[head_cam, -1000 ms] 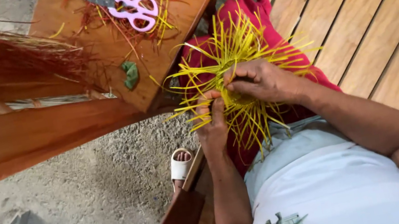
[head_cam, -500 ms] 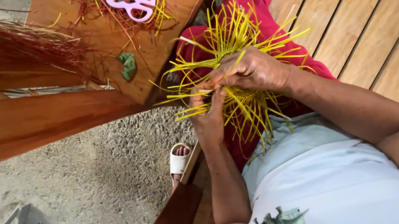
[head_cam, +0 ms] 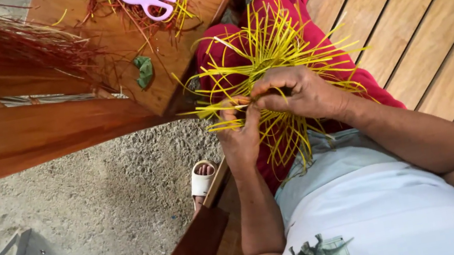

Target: Weaving yellow fibers into a circular pattern to create a basket base

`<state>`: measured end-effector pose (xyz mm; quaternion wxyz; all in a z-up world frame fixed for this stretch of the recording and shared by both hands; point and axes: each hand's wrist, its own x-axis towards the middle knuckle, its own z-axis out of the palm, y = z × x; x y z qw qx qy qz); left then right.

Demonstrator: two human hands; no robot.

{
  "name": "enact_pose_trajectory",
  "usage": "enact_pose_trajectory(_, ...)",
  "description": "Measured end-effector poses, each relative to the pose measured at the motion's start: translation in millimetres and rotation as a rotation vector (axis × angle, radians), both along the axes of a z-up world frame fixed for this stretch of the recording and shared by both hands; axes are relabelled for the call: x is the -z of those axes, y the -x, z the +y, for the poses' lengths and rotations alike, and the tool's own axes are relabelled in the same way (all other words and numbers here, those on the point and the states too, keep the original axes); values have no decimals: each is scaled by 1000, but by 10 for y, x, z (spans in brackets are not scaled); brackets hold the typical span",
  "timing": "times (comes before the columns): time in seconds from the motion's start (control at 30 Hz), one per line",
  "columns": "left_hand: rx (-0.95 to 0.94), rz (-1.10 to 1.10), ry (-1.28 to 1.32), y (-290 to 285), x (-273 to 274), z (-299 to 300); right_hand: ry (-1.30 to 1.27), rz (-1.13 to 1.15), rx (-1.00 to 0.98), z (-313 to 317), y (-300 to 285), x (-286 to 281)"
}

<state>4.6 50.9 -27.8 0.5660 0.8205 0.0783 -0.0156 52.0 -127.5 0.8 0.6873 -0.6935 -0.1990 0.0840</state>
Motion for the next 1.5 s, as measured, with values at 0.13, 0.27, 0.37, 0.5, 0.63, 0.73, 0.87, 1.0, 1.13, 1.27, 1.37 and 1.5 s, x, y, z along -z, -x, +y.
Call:
enact_pose_trajectory(0.13,-18,21,0,-10,-47,-9,43,30,85,11,45,385)
enact_pose_trajectory(0.27,-70,56,-33,-22,19,-28,112,18,180,23,64,570)
enact_pose_trajectory(0.37,-94,56,-67,-40,24,-39,173,-64,221,61,68,604)
enact_pose_trajectory(0.5,-69,47,-107,-71,105,-38,202,-71,219,20,67,631)
enact_pose_trajectory(0.63,37,61,-125,-91,-32,-117,215,-52,189,-88,117,596)
enact_pose_trajectory(0.73,-8,17,148,-133,-75,-234,172,-254,282,-148,84,214)
enact_pose_trajectory(0.87,-148,-336,62,-52,-361,-532,342,-626,351,-226,61,-650)
enact_pose_trajectory(1.0,-302,-669,-55,-34,-238,-583,270,-745,388,-106,137,-744)
enact_pose_trajectory(1.13,-332,-389,122,-122,16,-405,106,-471,291,-46,-60,108)
enact_pose_trajectory(1.27,-331,-180,166,-160,140,-242,134,-200,228,-12,-94,426)
enact_pose_trajectory(1.37,-321,-112,184,-164,128,-191,119,-173,165,53,-109,444)
enact_pose_trajectory(1.5,-305,-143,234,-149,74,-124,86,-216,172,112,-125,553)
